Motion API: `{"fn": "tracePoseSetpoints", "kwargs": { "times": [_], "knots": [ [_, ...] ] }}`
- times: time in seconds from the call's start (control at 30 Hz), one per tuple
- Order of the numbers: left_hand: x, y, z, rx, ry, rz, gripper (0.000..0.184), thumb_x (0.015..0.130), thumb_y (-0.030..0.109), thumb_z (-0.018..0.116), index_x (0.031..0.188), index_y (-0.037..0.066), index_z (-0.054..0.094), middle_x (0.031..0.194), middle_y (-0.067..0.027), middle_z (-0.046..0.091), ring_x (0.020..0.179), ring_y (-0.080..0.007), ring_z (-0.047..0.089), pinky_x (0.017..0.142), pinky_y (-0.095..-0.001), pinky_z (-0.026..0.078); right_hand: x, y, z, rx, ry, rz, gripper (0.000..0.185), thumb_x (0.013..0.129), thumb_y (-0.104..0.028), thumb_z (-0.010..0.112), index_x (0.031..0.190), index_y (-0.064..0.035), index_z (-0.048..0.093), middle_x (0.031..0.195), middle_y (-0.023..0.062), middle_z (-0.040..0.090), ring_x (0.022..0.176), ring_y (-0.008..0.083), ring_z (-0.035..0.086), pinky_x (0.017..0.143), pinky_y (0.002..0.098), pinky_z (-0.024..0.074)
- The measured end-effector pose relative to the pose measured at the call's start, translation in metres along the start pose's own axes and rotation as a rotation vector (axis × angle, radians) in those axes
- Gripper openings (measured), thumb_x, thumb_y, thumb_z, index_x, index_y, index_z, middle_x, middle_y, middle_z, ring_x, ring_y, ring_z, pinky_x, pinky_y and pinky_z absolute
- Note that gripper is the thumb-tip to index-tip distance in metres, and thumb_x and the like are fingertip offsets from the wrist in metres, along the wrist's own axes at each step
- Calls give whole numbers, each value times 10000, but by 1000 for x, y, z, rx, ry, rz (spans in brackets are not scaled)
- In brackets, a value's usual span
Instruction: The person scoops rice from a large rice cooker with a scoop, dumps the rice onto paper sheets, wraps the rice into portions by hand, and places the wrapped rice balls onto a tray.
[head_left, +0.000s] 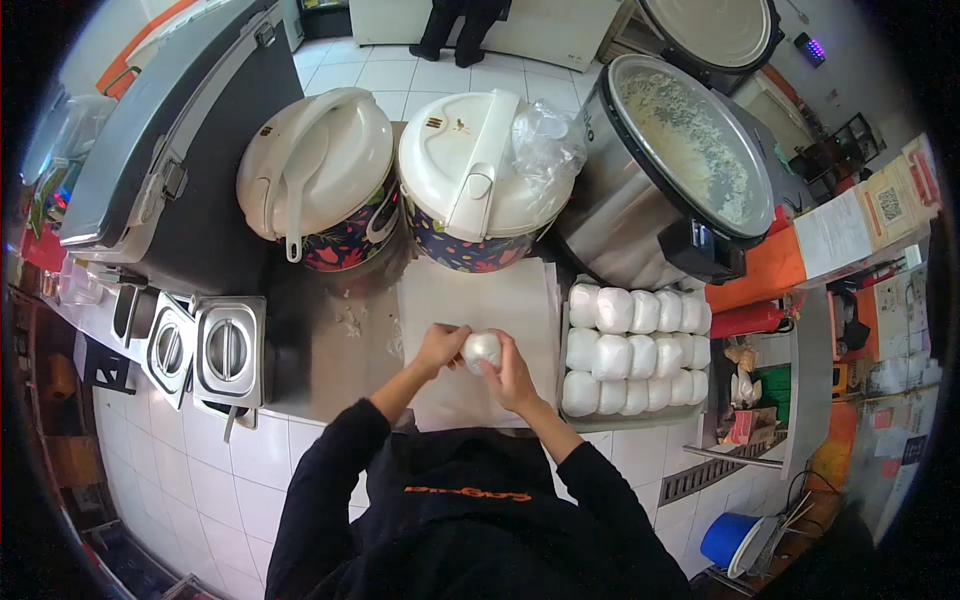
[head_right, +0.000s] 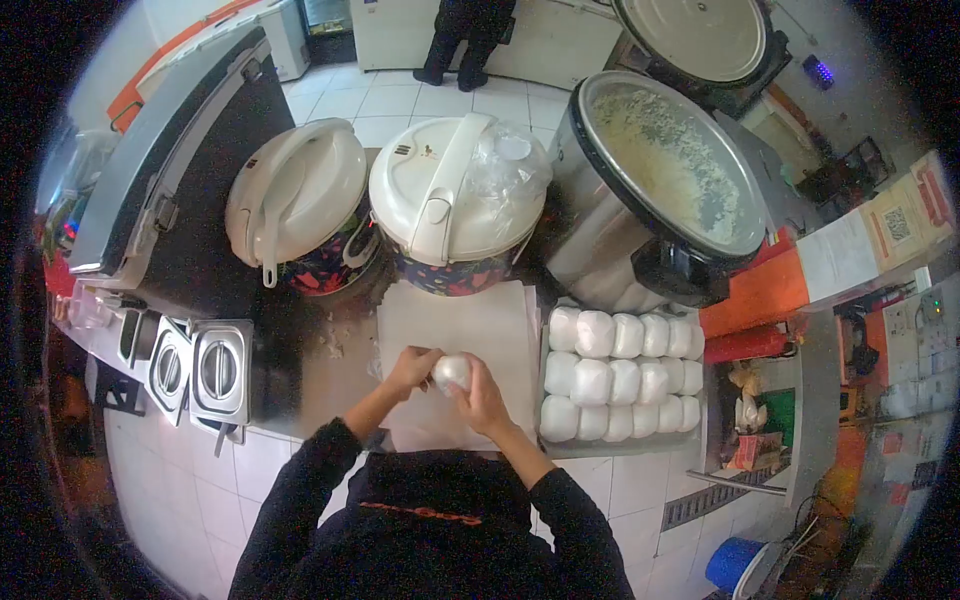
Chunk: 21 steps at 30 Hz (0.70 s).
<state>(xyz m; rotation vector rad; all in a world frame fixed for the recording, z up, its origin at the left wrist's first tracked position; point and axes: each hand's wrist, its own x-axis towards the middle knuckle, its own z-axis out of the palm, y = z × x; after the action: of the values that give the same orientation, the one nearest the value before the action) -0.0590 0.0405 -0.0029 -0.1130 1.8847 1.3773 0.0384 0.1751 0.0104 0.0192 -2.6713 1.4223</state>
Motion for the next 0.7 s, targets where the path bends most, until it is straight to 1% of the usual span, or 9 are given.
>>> {"fn": "tracePoseSetpoints", "kwargs": {
  "times": [0.07,0.1,0.17,0.23,0.43,0.5,0.53,0.63,0.7],
  "knots": [
    [-11,-5,20,-134,89,275,429,857,375,460,941,-6,637,818,-111,628,733,-172,599,696,-305,473,0,-1,-7,276,57,183,348,827,-170,516,1117,11,453,1078,184,522,1013,294,504,864,339,374],
    [-30,8,31,-25,165,578,526,896,432,331,1098,-5,541,1022,-138,571,949,-212,543,864,-355,399,-3,0,-8,456,133,230,354,839,-200,524,1110,17,457,1049,174,537,970,262,520,841,325,388],
    [-39,15,57,-229,108,670,540,910,433,280,1147,-6,487,1100,-153,514,1011,-225,494,902,-359,362,-12,-6,-6,719,268,366,386,843,-276,563,1082,18,492,992,121,570,898,173,537,794,317,423],
    [-45,22,71,-436,23,759,555,923,433,230,1195,-6,434,1177,-168,457,1073,-238,444,940,-363,325,-17,-31,-11,664,323,386,405,846,-304,564,1084,18,502,985,116,577,895,173,542,790,314,430],
    [-68,49,100,-599,-139,783,632,834,541,427,1173,8,417,1152,-164,491,1132,-242,426,921,-367,355,-38,-38,-61,688,244,536,528,854,-395,550,1158,28,466,1055,88,540,956,146,508,832,283,408],
    [-60,52,103,-108,-22,1308,697,716,516,632,1162,21,428,1159,-176,490,1104,-272,465,910,-368,371,-43,-46,-84,836,173,605,533,860,-381,545,1181,33,442,1069,96,528,971,144,498,837,287,406],
    [-55,56,105,-106,-38,1315,697,716,516,632,1162,21,428,1159,-176,490,1104,-272,465,910,-368,371,-47,-38,-94,837,190,602,533,860,-381,545,1181,33,442,1069,96,528,971,144,498,837,287,406],
    [-47,77,119,472,-210,1373,780,600,417,756,1184,22,421,1204,-174,458,1064,-333,471,890,-398,389,-60,-10,-132,499,379,498,479,854,-329,558,1170,19,468,1003,106,560,918,155,524,798,296,434],
    [-36,80,133,540,-114,1311,777,599,405,756,1187,23,421,1203,-169,461,1063,-331,470,885,-401,390,-63,10,-185,575,611,800,483,845,-287,574,1191,19,436,1008,110,555,913,148,523,769,307,450]
  ]
}}
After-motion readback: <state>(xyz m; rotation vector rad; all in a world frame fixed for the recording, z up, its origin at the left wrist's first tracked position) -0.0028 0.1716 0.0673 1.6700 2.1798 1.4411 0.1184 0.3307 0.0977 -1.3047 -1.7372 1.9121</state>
